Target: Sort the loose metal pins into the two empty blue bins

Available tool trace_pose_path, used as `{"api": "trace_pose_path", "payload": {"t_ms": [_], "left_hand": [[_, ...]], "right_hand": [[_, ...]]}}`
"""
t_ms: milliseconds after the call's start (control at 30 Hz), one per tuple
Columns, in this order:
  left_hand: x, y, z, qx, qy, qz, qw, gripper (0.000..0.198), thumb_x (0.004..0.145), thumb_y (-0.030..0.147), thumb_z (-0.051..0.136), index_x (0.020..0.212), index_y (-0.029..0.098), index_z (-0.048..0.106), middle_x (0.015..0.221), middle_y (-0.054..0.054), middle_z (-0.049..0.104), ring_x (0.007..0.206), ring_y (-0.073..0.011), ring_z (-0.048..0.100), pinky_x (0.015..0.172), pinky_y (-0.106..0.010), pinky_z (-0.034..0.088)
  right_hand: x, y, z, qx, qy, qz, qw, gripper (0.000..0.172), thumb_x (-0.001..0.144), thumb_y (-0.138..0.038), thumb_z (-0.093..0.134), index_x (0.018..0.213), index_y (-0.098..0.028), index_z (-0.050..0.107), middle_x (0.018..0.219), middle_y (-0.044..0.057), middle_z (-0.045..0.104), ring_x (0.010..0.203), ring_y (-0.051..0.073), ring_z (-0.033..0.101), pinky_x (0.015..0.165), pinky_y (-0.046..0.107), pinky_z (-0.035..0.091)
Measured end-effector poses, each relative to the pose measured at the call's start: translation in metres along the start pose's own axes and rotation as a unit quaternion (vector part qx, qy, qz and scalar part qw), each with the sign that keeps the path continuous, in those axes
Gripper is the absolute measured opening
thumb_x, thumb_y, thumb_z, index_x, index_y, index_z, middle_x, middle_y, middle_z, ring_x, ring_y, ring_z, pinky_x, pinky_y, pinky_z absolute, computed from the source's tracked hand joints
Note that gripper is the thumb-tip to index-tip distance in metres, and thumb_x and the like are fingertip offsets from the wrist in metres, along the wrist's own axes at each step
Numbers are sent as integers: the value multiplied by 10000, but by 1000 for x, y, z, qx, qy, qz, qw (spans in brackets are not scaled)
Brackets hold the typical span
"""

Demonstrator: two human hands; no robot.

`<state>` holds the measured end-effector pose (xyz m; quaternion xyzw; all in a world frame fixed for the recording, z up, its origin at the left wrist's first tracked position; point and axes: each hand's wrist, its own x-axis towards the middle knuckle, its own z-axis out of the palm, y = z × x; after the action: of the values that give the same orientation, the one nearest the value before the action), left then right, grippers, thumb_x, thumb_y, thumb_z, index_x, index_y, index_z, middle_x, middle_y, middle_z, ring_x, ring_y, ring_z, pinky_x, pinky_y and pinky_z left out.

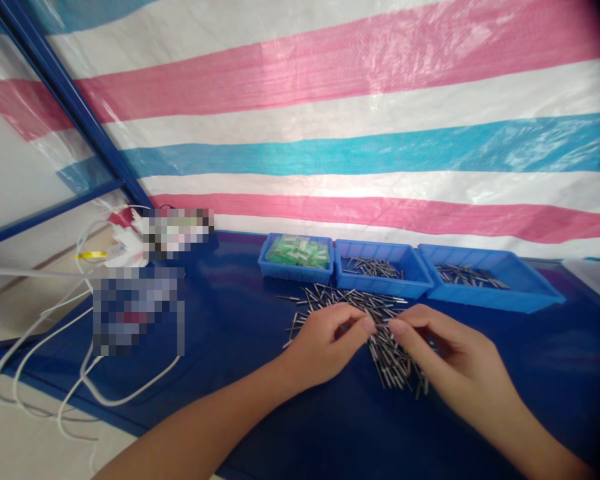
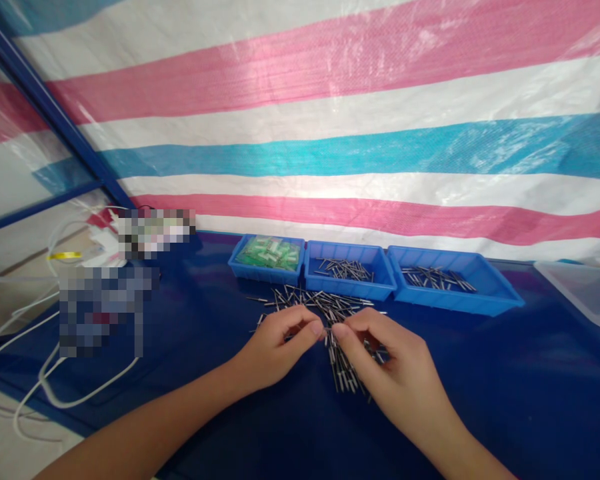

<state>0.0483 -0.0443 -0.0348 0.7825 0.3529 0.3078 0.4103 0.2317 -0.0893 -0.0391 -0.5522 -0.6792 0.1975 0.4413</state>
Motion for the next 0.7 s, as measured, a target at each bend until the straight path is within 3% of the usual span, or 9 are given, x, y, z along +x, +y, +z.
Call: {"api": "trace_pose_path", "payload": {"t_ms": [67, 133, 200, 267, 333, 433, 700], "left_hand": [[-1, -1, -1, 54, -1, 24, 998, 278, 946, 336, 443, 1006, 148, 639, 887, -43, 656, 810, -144, 592, 760, -252, 456], [-1, -4, -2, 129, 6, 43, 991, 284, 934, 330, 475, 1118, 161, 611, 993, -58, 655, 921, -174, 584, 858, -298, 438], [-2, -9, -3, 217, 5, 52, 975, 305, 922, 345, 499, 1163, 189, 600, 1092, -66, 637, 1015, -212, 550, 907, -352, 409], [-3, -14, -4, 294, -3, 51, 954, 316, 911, 386, 514, 1165, 222, 607, 1163, -63, 613, 1060, -242, 518, 890, -390, 397], [-4, -18, -5, 344, -14, 48, 938, 317, 905, 419, 522, 1150, 241, 617, 1184, -51, 601, 1070, -252, 504, 851, -399, 387], [-4, -19, -6, 385, -36, 48, 921, 248, 925, 397, 503, 1070, 255, 647, 1153, -19, 609, 1047, -232, 506, 816, -391, 358], [-2, -22, -8, 440, -52, 60, 894, 174, 947, 317, 489, 934, 228, 638, 1089, -16, 616, 1018, -209, 505, 791, -384, 302]], "right_hand": [[5, 4, -7, -22, 18, 10, 1000, 220, 855, -406, 574, 749, -223, 634, 716, 18, 628, 665, 175, 574, 601, 286, 452], [13, 15, -18, -44, 84, 47, 994, 238, 827, -451, 596, 803, -219, 642, 780, 29, 656, 694, 193, 594, 628, 301, 456], [23, 31, -34, -79, 167, 99, 978, 285, 817, -498, 583, 869, -224, 643, 853, 52, 674, 709, 224, 612, 666, 340, 460], [32, 48, -53, -170, 188, 127, 959, 326, 861, -529, 489, 952, -244, 618, 909, 85, 664, 736, 276, 608, 694, 398, 439], [39, 64, -68, -283, 178, 110, 936, 352, 874, -546, 425, 934, -247, 603, 840, 113, 645, 732, 340, 600, 668, 438, 403], [43, 77, -79, -350, 160, 39, 922, 327, 865, -529, 433, 961, -253, 582, 840, 131, 650, 772, 391, 605, 630, 435, 395], [36, 59, -54, -333, 132, -31, 933, 279, 887, -410, 467, 1034, -205, 586, 982, 173, 659, 902, 379, 609, 793, 477, 430]]}}
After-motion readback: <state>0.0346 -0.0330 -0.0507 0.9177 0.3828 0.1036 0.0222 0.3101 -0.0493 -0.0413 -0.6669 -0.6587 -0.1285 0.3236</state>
